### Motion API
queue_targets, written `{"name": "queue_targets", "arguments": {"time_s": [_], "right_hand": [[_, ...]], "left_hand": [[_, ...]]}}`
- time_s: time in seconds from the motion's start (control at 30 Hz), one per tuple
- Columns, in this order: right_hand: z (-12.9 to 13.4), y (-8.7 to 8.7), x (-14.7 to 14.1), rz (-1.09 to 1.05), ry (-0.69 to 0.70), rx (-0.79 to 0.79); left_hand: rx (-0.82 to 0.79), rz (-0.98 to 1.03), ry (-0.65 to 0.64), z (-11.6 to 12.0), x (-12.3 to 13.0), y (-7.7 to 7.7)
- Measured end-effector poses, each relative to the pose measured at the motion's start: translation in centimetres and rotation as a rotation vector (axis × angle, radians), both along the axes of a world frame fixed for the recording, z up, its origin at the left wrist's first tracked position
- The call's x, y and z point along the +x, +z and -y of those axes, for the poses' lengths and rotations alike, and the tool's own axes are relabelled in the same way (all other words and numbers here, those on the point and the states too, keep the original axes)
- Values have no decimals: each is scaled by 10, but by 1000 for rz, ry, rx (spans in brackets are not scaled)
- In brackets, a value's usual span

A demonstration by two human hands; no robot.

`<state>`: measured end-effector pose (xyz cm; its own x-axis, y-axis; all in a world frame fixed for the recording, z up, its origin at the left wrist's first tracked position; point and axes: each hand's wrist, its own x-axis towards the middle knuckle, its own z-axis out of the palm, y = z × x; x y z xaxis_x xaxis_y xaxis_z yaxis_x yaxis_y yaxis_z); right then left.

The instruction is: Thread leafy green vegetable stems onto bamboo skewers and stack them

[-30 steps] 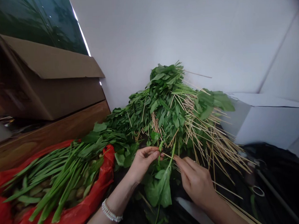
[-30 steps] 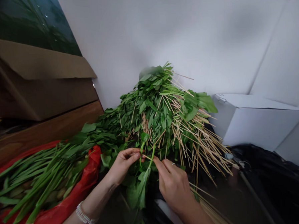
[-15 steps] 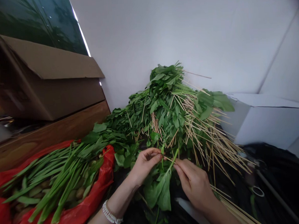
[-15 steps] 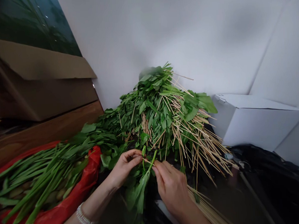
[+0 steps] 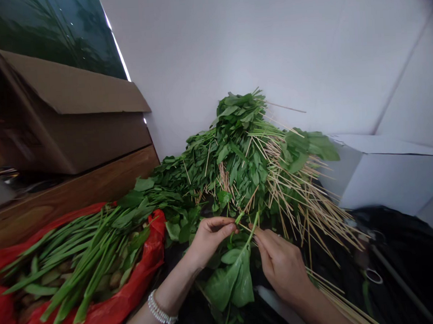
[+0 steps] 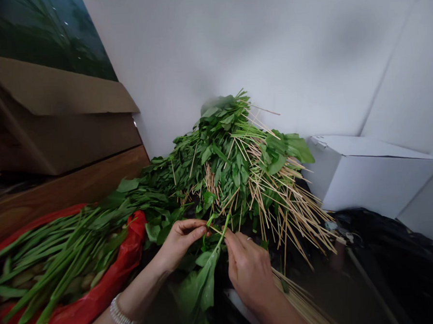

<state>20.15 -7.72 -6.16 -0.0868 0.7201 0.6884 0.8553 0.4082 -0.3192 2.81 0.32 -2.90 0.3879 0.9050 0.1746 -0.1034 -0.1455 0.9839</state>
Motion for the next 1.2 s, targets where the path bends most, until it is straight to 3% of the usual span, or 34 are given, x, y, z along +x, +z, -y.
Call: {"name": "queue_targets", "arguments": {"time_s": [0.5, 0.87, 1.2], "right_hand": [[0, -1, 0, 22, -11, -26], [1, 0, -4, 136, -98, -44], [3, 4, -8, 128, -72, -73]], "left_hand": [[-12, 5, -8, 0, 0, 1], [118, -104, -40, -1, 0, 2], [25, -35, -124, 2, 7, -9]]}}
